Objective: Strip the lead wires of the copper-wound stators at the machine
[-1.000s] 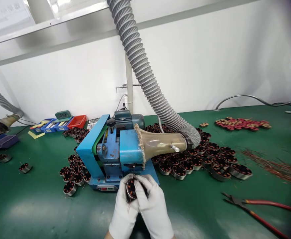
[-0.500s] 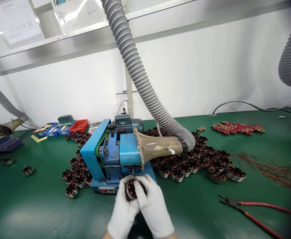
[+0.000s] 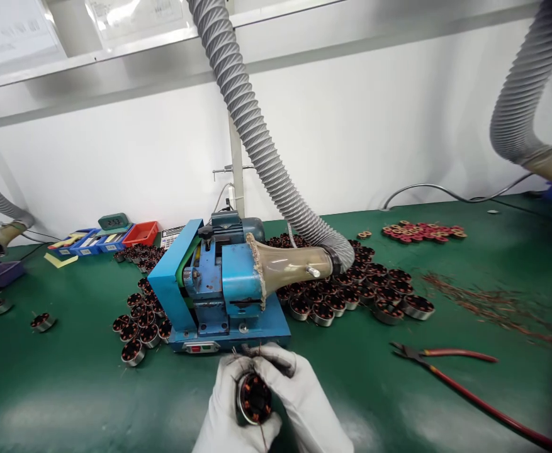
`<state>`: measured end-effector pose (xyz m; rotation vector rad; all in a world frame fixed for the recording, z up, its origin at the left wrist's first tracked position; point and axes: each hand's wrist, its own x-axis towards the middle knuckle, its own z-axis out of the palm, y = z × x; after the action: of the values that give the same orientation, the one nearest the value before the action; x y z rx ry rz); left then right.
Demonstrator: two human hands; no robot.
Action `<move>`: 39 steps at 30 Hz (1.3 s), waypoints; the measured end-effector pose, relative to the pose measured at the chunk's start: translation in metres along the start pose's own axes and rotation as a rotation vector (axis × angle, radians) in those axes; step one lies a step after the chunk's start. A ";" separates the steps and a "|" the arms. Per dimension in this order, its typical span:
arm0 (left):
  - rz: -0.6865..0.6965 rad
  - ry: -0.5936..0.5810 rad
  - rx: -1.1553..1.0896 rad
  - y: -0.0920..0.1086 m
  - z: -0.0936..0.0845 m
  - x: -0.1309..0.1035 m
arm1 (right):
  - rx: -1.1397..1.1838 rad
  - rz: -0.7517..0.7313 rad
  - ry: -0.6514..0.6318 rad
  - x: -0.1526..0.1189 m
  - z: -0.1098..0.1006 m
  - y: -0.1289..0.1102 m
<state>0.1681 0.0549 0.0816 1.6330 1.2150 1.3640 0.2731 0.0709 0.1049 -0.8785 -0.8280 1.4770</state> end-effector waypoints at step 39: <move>-0.274 0.195 -0.304 -0.047 0.025 0.037 | -0.786 -0.475 0.268 0.034 0.002 0.017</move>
<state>0.1826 0.1071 0.0460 1.1031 1.2198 1.4711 0.2622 0.1033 0.0884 -1.3019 -1.3293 0.5803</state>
